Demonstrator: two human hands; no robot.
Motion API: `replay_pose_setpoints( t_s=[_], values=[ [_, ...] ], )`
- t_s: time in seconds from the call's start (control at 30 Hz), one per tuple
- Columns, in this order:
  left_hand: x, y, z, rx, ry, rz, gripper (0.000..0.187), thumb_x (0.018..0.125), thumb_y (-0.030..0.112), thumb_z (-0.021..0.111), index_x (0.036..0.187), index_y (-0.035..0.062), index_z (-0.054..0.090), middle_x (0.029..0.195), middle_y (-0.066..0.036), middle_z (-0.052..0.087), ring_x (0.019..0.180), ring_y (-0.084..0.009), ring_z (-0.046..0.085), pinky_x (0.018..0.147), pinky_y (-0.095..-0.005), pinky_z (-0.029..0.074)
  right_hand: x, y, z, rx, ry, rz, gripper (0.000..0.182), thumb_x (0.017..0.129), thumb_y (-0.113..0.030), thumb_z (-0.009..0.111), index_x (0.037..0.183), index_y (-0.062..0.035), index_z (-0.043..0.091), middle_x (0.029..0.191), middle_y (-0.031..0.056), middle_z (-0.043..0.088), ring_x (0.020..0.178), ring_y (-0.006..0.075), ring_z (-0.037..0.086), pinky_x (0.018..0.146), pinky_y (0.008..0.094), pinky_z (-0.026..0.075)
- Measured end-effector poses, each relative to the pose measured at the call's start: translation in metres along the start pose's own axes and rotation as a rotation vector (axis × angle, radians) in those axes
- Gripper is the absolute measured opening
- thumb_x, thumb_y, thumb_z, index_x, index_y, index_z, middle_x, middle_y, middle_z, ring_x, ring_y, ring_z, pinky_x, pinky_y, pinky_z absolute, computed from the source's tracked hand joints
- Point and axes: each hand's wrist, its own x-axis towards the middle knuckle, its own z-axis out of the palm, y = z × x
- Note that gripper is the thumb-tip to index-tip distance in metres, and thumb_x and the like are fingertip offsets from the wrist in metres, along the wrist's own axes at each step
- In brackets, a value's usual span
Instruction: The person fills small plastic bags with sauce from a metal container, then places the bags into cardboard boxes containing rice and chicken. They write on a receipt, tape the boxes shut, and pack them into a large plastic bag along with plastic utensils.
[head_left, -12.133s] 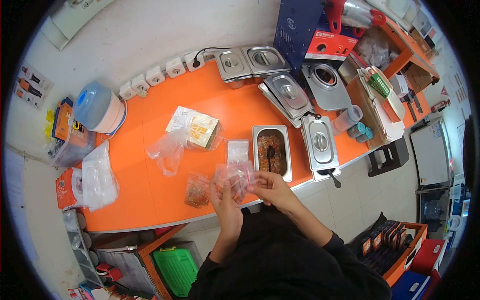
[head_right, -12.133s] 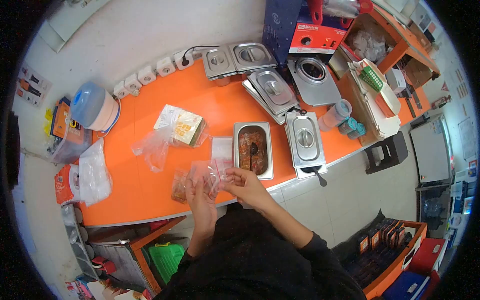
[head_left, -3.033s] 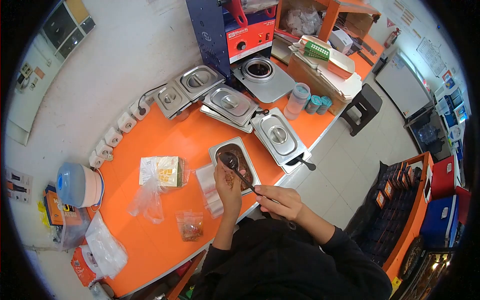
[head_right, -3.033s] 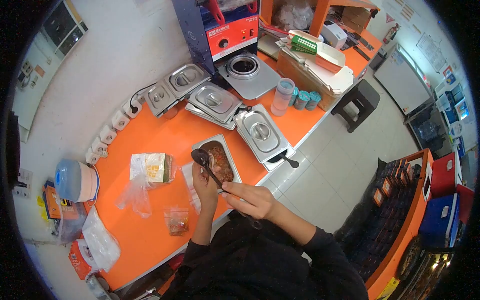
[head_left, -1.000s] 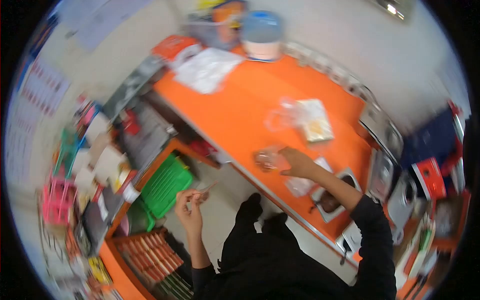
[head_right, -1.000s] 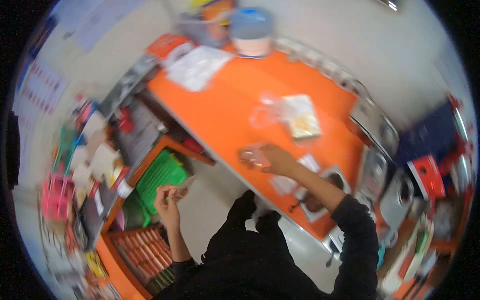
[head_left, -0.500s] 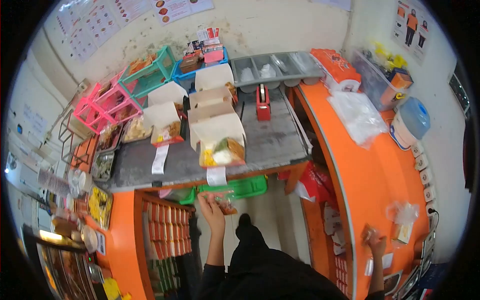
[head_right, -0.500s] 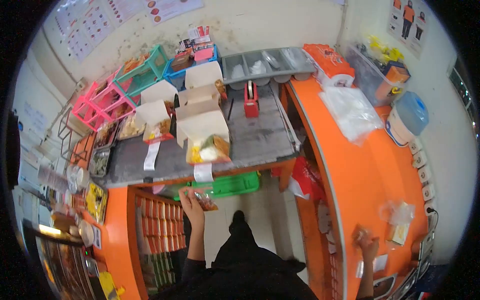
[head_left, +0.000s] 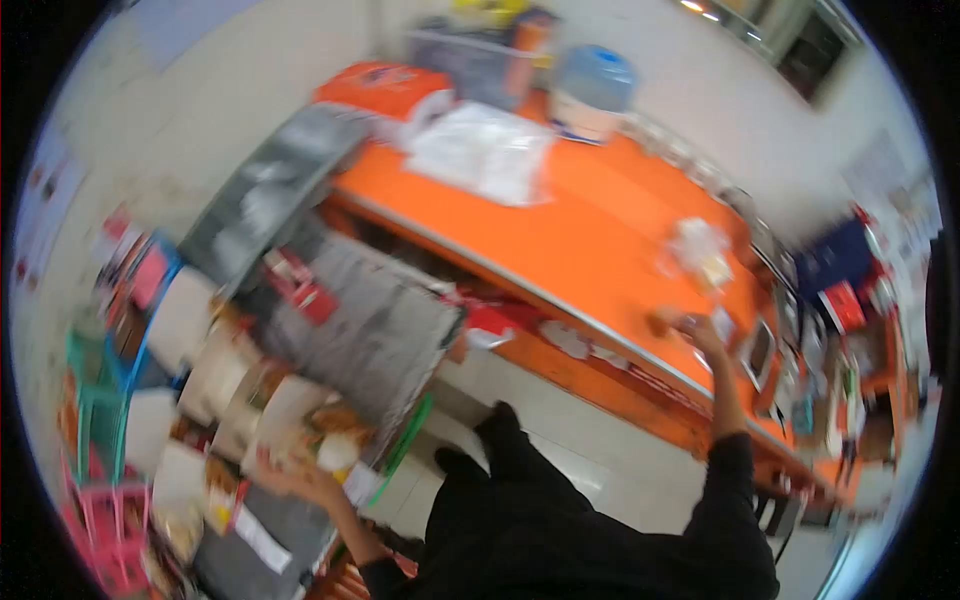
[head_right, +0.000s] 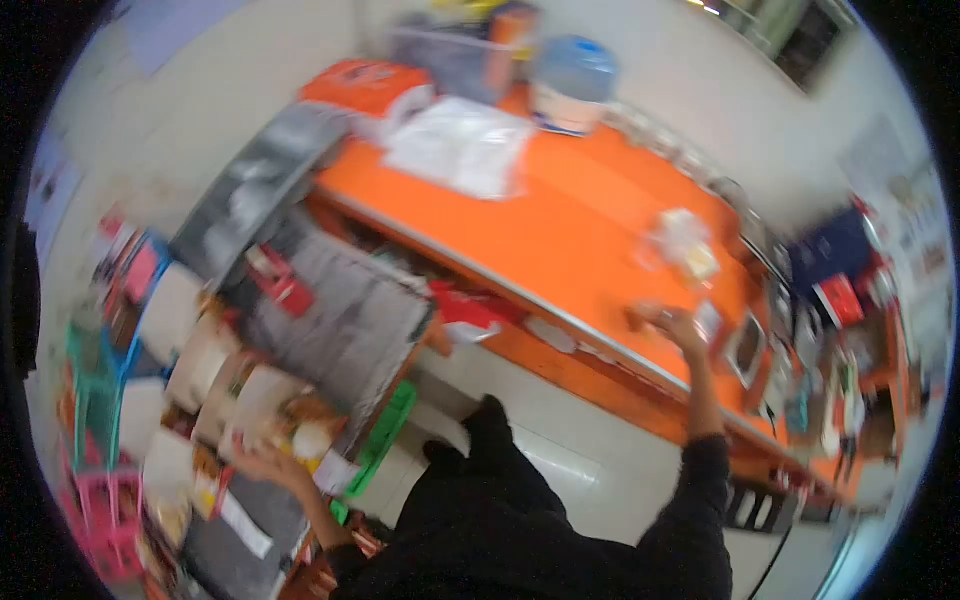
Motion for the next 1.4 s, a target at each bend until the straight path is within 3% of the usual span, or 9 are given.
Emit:
replay_pose_setpoints(
  t_s=[0.23, 0.37, 0.53, 0.73, 0.93, 1.1, 1.17, 1.23, 1.4],
  values=[
    [-0.028, 0.041, 0.012, 0.173, -0.152, 0.193, 0.035, 0.089, 0.017, 0.049, 0.115, -0.0051, 0.041, 0.125, -0.02, 0.031, 0.118, -0.0318, 0.031, 0.094, -0.044, 0.03, 0.076, 0.104, 0.01, -0.594, 0.389, -0.147, 0.033, 0.062, -0.024, 0.073, 0.086, -0.0013, 0.066, 0.08, 0.0092, 0.064, 0.07, 0.0174, 0.06, 0.066, 0.032, 0.048],
    [-0.024, 0.059, 0.012, 0.278, -0.082, 0.197, 0.031, 0.089, 0.018, 0.049, 0.11, -0.0046, 0.044, 0.122, -0.023, 0.034, 0.118, -0.0344, 0.033, 0.092, -0.0466, 0.032, 0.075, 0.087, 0.015, -0.301, 0.175, 0.037, 0.034, 0.058, -0.024, 0.075, 0.081, -0.0008, 0.066, 0.08, 0.0105, 0.065, 0.07, 0.0189, 0.061, 0.066, 0.0323, 0.048],
    [-0.063, 0.055, 0.033, 0.007, 0.016, 0.172, 0.028, 0.085, 0.019, 0.054, 0.104, -0.0008, 0.048, 0.113, -0.02, 0.044, 0.105, -0.0328, 0.044, 0.091, -0.0448, 0.033, 0.078, 0.091, 0.021, -0.347, 0.005, -0.369, 0.015, 0.077, -0.002, 0.05, 0.079, -0.0025, 0.065, 0.069, 0.0133, 0.064, 0.068, 0.0171, 0.062, 0.063, 0.0298, 0.049],
    [-0.064, 0.158, 0.07, -1.002, -0.842, -0.357, 0.03, 0.086, 0.016, 0.05, 0.113, 0.0019, 0.047, 0.119, -0.011, 0.046, 0.109, -0.0201, 0.046, 0.093, -0.0344, 0.035, -0.018, -0.156, 0.105, -0.187, -0.416, -0.621, 0.008, 0.071, 0.002, 0.056, 0.075, -0.0001, 0.062, 0.077, 0.0104, 0.063, 0.071, 0.0245, 0.061, 0.062, 0.0317, 0.048],
    [-0.006, 0.142, 0.031, -1.311, -1.481, -0.421, 0.085, 0.074, 0.044, 0.063, 0.136, 0.0061, 0.019, 0.135, -0.014, 0.03, 0.123, -0.0251, 0.034, 0.098, -0.0426, 0.03, -0.098, -0.293, 0.212, -0.24, -1.019, -1.204, 0.01, 0.071, -0.009, 0.064, 0.08, -0.0069, 0.062, 0.103, 0.0096, 0.057, 0.096, 0.0255, 0.055, 0.079, 0.0343, 0.044],
    [-0.017, 0.057, -0.057, -1.672, -1.146, -0.901, 0.084, 0.073, 0.044, 0.064, 0.135, 0.0075, 0.021, 0.125, -0.014, 0.04, 0.111, -0.0287, 0.045, 0.085, -0.042, 0.044, -0.172, -0.38, 0.316, -0.208, -0.937, -1.669, 0.011, 0.07, -0.008, 0.065, 0.08, -0.0096, 0.061, 0.115, 0.0064, 0.053, 0.101, 0.0251, 0.053, 0.084, 0.0376, 0.042],
    [-0.011, 0.031, -0.084, -1.801, -0.949, -0.959, 0.08, 0.074, 0.042, 0.063, 0.134, 0.008, 0.022, 0.12, -0.014, 0.044, 0.105, -0.0287, 0.05, 0.079, -0.0398, 0.048, -0.192, -0.395, 0.353, 0.015, -1.263, -1.637, 0.013, 0.071, -0.007, 0.063, 0.083, -0.0103, 0.061, 0.119, 0.0071, 0.052, 0.107, 0.0232, 0.05, 0.089, 0.0392, 0.038],
    [-0.002, 0.009, -0.112, -1.586, -0.408, -1.075, 0.07, 0.077, 0.035, 0.063, 0.131, 0.0076, 0.028, 0.111, -0.012, 0.05, 0.094, -0.0254, 0.055, 0.069, -0.0351, 0.052, -0.203, -0.417, 0.381, 0.081, -1.307, -1.677, 0.017, 0.073, -0.006, 0.06, 0.089, -0.0108, 0.059, 0.112, 0.0066, 0.057, 0.1, 0.0222, 0.055, 0.083, 0.0365, 0.044],
    [0.032, -0.059, -0.154, -1.086, -0.142, -0.879, 0.06, 0.079, 0.025, 0.062, 0.128, 0.0064, 0.033, 0.108, -0.011, 0.05, 0.091, -0.0222, 0.055, 0.072, -0.0328, 0.05, -0.196, -0.49, 0.447, -0.383, -1.126, -1.727, 0.023, 0.078, -0.013, 0.053, 0.1, -0.0073, 0.054, 0.087, 0.0118, 0.062, 0.074, 0.0289, 0.062, 0.06, 0.0398, 0.049]
  ],
)
